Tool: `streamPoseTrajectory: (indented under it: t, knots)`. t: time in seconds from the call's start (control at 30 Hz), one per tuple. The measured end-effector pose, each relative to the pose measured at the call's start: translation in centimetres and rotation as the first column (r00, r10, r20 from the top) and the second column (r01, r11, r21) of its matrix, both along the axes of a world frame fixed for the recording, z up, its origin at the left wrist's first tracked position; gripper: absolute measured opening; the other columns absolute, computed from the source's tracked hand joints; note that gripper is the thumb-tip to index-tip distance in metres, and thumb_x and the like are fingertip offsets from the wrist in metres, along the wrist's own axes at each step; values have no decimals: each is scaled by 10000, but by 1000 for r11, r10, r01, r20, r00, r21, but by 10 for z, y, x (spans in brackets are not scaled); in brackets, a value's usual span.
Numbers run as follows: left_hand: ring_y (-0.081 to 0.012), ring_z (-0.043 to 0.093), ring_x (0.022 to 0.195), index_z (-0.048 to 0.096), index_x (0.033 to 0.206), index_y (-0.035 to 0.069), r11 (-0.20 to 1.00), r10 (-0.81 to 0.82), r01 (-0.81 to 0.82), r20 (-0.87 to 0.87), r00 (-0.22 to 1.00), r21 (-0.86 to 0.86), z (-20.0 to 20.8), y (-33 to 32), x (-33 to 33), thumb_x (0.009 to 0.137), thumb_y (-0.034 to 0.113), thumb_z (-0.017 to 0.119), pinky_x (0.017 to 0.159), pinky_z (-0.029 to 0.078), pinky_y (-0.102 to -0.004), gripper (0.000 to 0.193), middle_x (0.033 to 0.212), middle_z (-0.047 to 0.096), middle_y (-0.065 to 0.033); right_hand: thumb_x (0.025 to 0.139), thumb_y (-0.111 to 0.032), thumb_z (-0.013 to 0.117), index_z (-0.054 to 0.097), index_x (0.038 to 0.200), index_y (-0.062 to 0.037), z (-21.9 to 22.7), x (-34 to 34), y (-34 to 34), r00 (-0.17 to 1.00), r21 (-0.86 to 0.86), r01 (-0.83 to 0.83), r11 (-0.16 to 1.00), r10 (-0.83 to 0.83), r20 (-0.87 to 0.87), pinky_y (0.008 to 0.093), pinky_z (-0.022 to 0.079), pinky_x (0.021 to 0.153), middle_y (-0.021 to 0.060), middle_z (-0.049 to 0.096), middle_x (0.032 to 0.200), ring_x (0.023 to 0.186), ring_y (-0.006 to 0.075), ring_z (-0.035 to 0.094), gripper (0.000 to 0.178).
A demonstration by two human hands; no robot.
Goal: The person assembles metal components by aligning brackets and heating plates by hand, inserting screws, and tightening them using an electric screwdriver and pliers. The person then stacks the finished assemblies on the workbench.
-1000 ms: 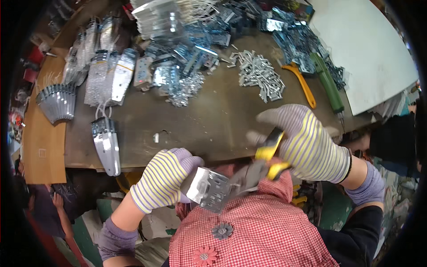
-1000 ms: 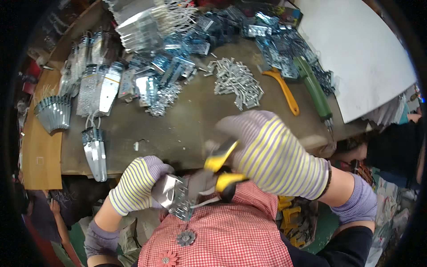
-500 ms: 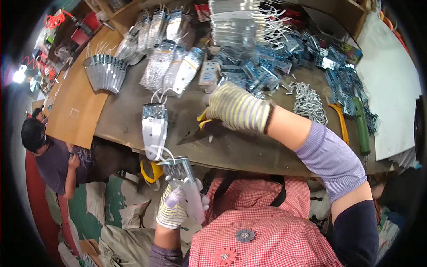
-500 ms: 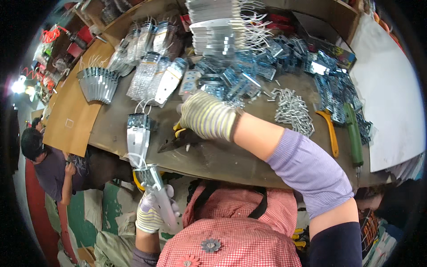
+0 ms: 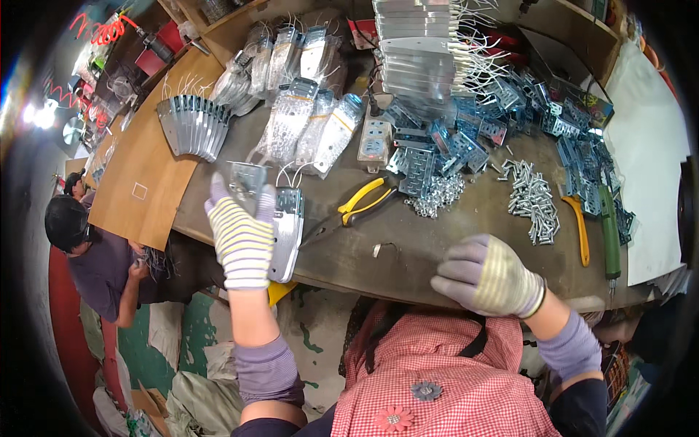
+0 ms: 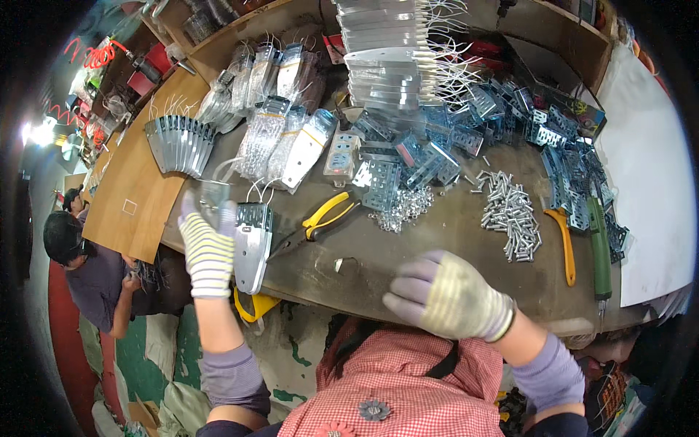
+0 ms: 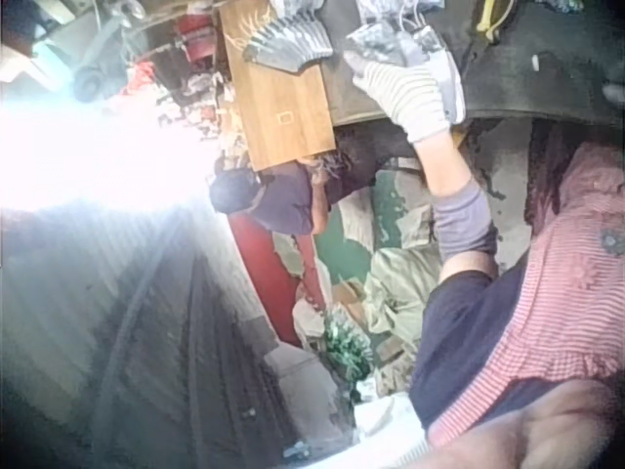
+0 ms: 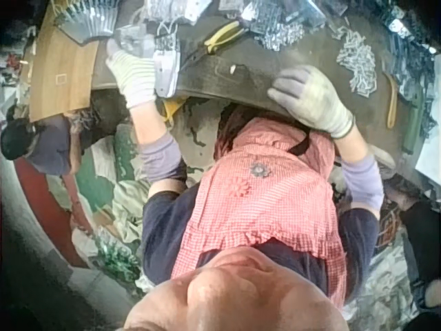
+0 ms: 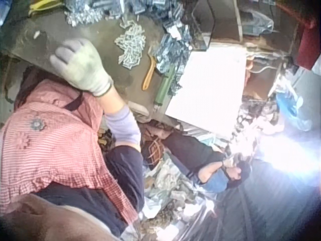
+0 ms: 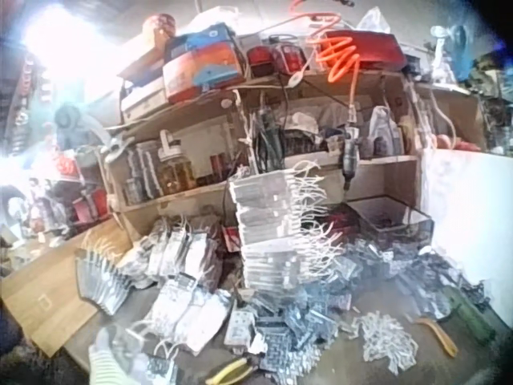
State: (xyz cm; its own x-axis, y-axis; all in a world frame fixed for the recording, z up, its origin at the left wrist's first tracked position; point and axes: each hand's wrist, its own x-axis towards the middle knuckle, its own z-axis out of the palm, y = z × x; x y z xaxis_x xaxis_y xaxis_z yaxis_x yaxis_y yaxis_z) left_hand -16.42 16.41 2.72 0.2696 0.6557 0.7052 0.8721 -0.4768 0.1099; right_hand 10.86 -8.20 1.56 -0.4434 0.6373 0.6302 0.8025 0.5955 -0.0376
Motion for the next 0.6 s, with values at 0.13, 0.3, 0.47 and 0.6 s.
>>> streamPoseTrajectory:
  t: [0.13,0.3,0.47,0.6]
  knots:
    - [-425,561,1051,424,1351,-31,906,218,-231,-77,973,-355,-3,-17,32,713,355,805,907,477,-483,837,1137,530,-265,667,-132,678,681,949,-99,-15,12,-22,988,-90,117,989,-125,-92,363,508,700,20,634,900,855,213,631,284]
    - [-421,558,1060,430,1357,-27,917,198,-228,-123,973,-328,-17,-20,24,683,395,808,926,469,-475,881,1134,554,-263,668,-84,700,704,892,-97,-16,18,-17,930,-115,201,973,-227,-290,379,504,694,29,630,831,807,235,634,224]
    - [-421,528,1122,412,1387,-3,935,174,-208,-138,975,-289,-18,-22,28,695,313,805,941,465,-480,856,1200,526,-264,703,-72,701,704,897,-100,-17,25,-27,854,-128,254,959,-285,-436,389,503,683,33,624,786,786,250,634,196]
    - [-405,444,1224,420,1382,4,951,-179,155,67,982,267,25,-11,70,763,177,745,1006,409,-488,720,1271,496,-259,711,-91,697,698,954,-95,-27,27,-28,847,-152,202,968,-250,-470,387,512,696,50,612,795,767,254,623,243]
